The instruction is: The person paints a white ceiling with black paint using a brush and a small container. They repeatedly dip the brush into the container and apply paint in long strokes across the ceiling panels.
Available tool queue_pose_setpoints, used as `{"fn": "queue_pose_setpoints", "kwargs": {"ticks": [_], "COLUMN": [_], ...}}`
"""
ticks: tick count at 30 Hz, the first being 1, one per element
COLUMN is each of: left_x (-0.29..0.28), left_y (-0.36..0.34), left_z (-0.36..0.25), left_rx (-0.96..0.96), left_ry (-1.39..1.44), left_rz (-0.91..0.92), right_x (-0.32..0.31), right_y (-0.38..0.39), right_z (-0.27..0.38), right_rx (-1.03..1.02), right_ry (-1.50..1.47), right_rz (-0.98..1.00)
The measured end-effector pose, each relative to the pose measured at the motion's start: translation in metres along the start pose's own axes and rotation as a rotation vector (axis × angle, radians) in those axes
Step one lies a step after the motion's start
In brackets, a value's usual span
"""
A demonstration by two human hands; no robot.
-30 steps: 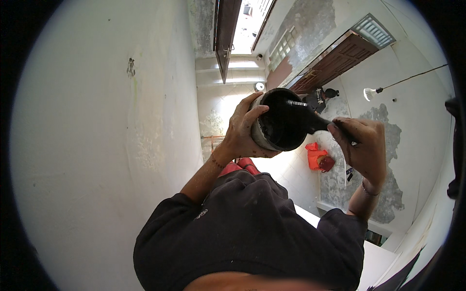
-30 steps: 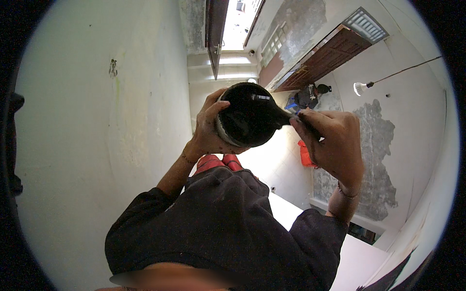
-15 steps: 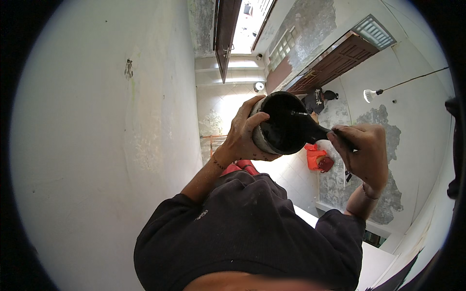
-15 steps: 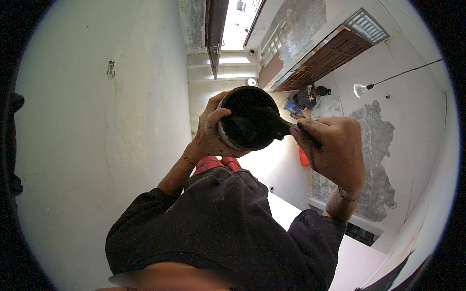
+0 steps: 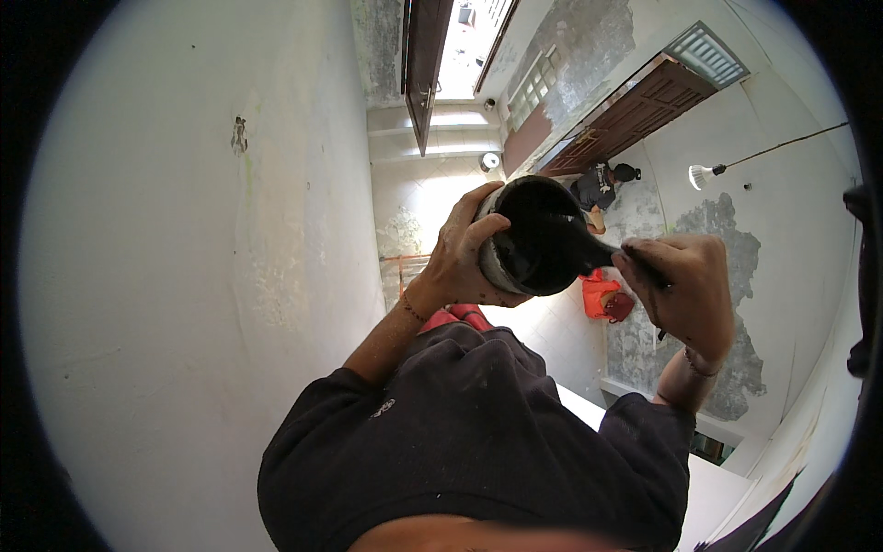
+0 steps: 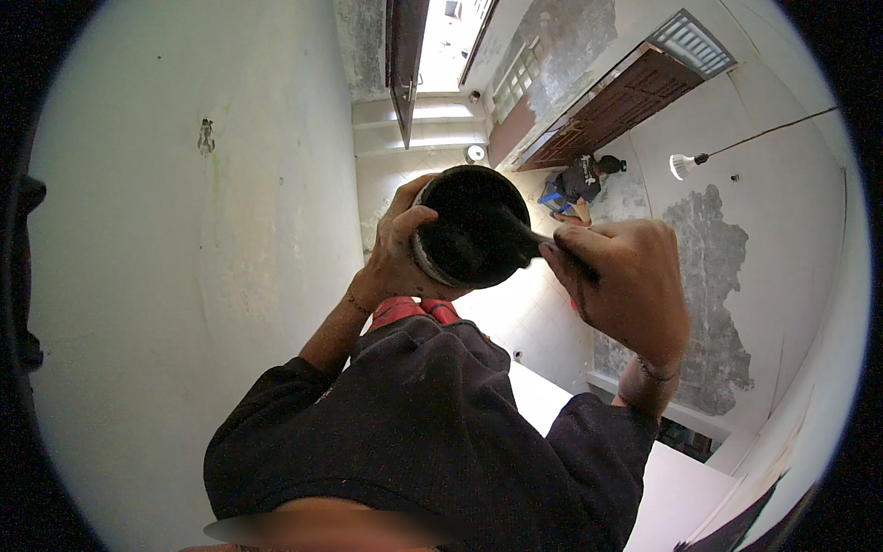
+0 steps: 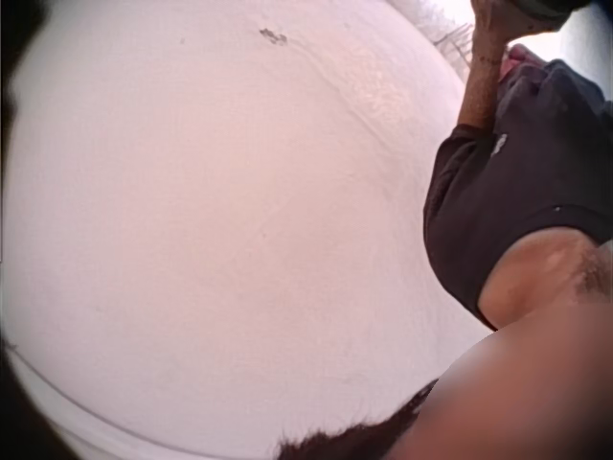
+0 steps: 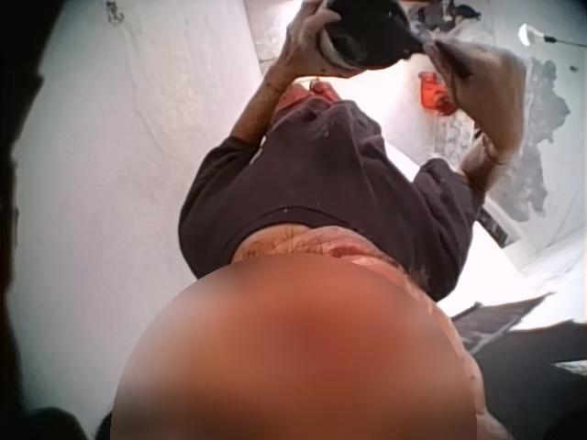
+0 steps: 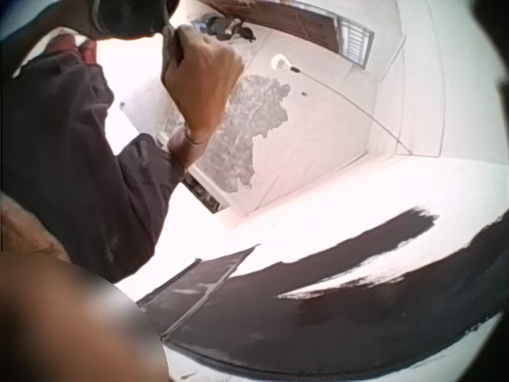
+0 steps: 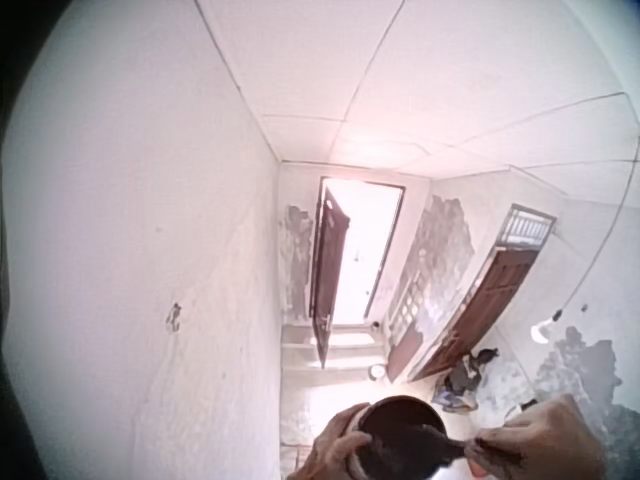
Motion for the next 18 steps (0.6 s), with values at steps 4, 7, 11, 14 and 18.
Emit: {"fn": "queue_pose_setpoints", "kwargs": {"ticks": [4, 7, 11, 14, 18], "left_x": [0.0008, 0.0005, 0.0011, 0.0010, 0.0018], "left_y": [0.0006, -0.0003, -0.0007, -0.0014, -0.0008], "left_z": [-0.0010, -0.0026, -0.0050, -0.0060, -0.0080], "left_rx": [-0.007, -0.001, -0.003, -0.002, -0.024], "left_ry": [-0.024, -0.015, -0.012, -0.003, 0.004], "left_rz": [0.047, 0.048, 0.057, 0.052, 0.075], "right_x": [0.0033, 0.0084, 0.0087, 0.0109, 0.0105], "right_y": [-0.0004, -0.0013, -0.0036, -0.0042, -0.0054], "right_z": [0.0003, 0.0005, -0.0028, -0.0008, -0.0034], "right_rx": [0.009, -0.001, 0.036, 0.014, 0.067], "right_ry": [-0.010, -0.007, -0.011, -0.007, 0.019], "right_rz": [0.012, 0.066, 0.045, 0.063, 0.036]}}
Point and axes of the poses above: each hand's wrist, its own y-axis away from the middle knuckle, its own x-axis out of the palm, z = x × y, the point moved 7 cm from there along -y, towards the middle knuckle, and after that the axes turned 12 degrees about x, right-handed, at the moved point
